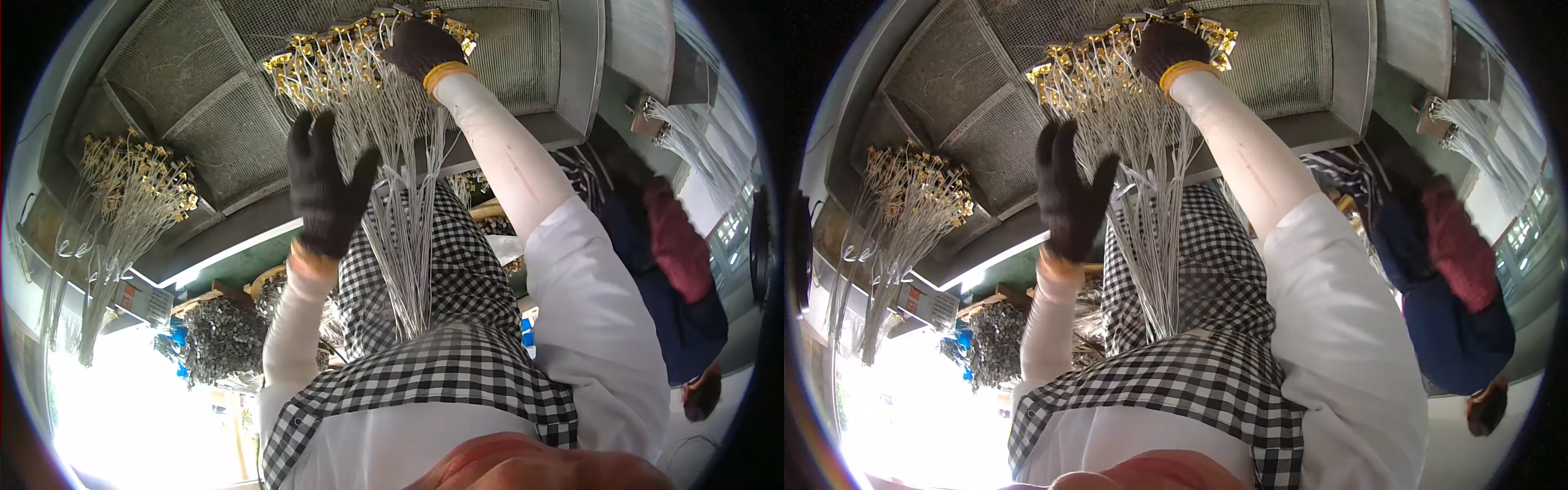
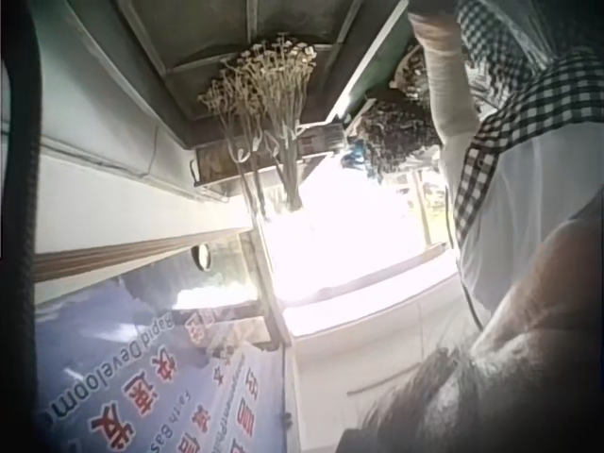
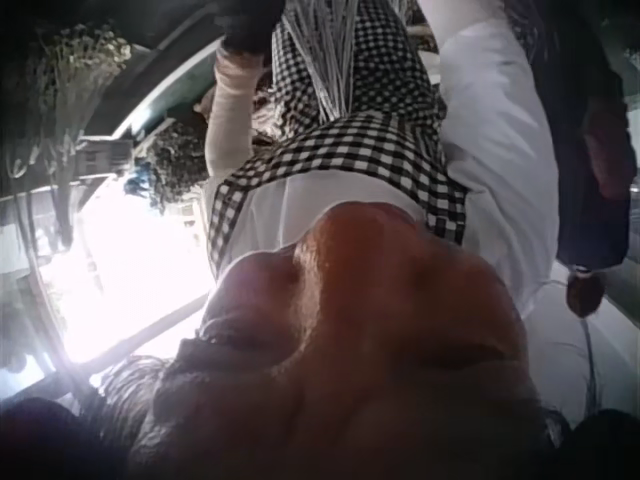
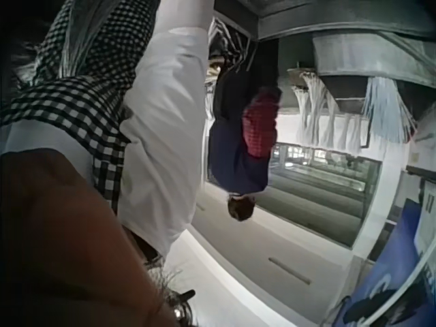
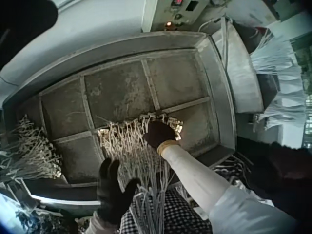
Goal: Gather and organize bundles of white wires into a fixture or machine during an electronics manufacturing process.
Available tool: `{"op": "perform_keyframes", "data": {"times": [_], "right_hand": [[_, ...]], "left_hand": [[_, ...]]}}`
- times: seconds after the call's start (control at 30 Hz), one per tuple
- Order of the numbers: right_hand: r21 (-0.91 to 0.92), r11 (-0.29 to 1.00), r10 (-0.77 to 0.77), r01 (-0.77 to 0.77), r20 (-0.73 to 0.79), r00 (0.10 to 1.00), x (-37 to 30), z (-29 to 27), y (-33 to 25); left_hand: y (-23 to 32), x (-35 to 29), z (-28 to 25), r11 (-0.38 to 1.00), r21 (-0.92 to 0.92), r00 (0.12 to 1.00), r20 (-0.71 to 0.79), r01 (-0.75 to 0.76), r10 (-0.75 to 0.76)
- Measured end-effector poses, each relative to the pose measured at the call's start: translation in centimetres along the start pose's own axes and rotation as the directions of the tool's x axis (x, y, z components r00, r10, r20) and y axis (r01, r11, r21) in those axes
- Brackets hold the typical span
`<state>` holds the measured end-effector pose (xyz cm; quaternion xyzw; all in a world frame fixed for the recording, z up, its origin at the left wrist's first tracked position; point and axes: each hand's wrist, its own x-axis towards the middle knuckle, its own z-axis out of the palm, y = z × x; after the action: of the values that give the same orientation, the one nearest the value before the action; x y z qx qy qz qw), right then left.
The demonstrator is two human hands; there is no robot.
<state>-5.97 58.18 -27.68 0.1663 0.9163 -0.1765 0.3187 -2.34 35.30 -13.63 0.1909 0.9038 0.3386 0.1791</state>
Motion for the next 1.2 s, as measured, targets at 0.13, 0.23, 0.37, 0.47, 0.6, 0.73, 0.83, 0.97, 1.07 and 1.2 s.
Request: {"op": "perform_keyframes", "data": {"times": [0.13, 0.23, 0.37, 0.47, 0.6, 0.73, 0.83, 0.97, 1.07, 1.2], "right_hand": [[0.114, 0.993, -0.01, 0.011, -0.012, 1.0, 0.8, 0.7, 1.8], [0.531, 0.836, -0.075, 0.141, -0.144, 0.987, -2.1, 0.6, 2.8], [0.603, 0.785, -0.072, 0.145, -0.143, 0.987, -3.5, 0.0, 2.4], [0.516, 0.833, -0.085, 0.201, -0.239, 0.967, -3.8, -0.2, 3.4], [0.252, 0.897, -0.24, 0.363, -0.413, 0.879, -4.1, -1.0, 4.0], [0.724, 0.49, 0.153, 0.486, -0.62, 0.77, -5.9, -0.4, 3.4], [0.773, 0.54, 0.168, 0.333, -0.487, 0.857, -5.7, -0.1, 3.9], [0.781, 0.625, 0.218, 0.014, -0.192, 0.957, -5.3, 0.1, 5.1], [0.909, 0.37, 0.279, 0.193, -0.307, 0.91, -6.5, -0.8, 2.6], [0.901, 0.22, 0.337, 0.373, -0.429, 0.838, -6.8, -1.2, 2.5]], "left_hand": [[-3.0, 7.5, 7.1, 0.947, -0.322, 0.998, 0.054, 0.011, 0.007], [-2.6, 9.7, 10.3, 0.757, -0.55, 0.928, 0.308, 0.353, -0.209], [-5.5, 9.2, 13.1, 0.63, -0.691, 0.929, 0.339, 0.354, -0.149], [-1.8, 10.3, 12.5, 0.447, -0.718, 0.846, 0.452, 0.534, -0.284], [-2.2, 10.9, 12.0, 0.481, -0.693, 0.841, 0.489, 0.537, -0.234], [-3.1, 10.4, 11.9, 0.511, -0.666, 0.836, 0.489, 0.543, -0.251], [-3.1, 10.6, 11.5, 0.448, -0.695, 0.824, 0.517, 0.562, -0.233], [-2.1, 10.4, 12.3, 0.613, -0.621, 0.852, 0.492, 0.489, -0.181], [-3.7, 9.2, 13.4, 0.941, -0.338, 0.987, 0.145, -0.017, 0.07], [-3.8, 9.8, 13.4, 0.885, -0.456, 0.96, 0.276, 0.092, 0.042]]}}
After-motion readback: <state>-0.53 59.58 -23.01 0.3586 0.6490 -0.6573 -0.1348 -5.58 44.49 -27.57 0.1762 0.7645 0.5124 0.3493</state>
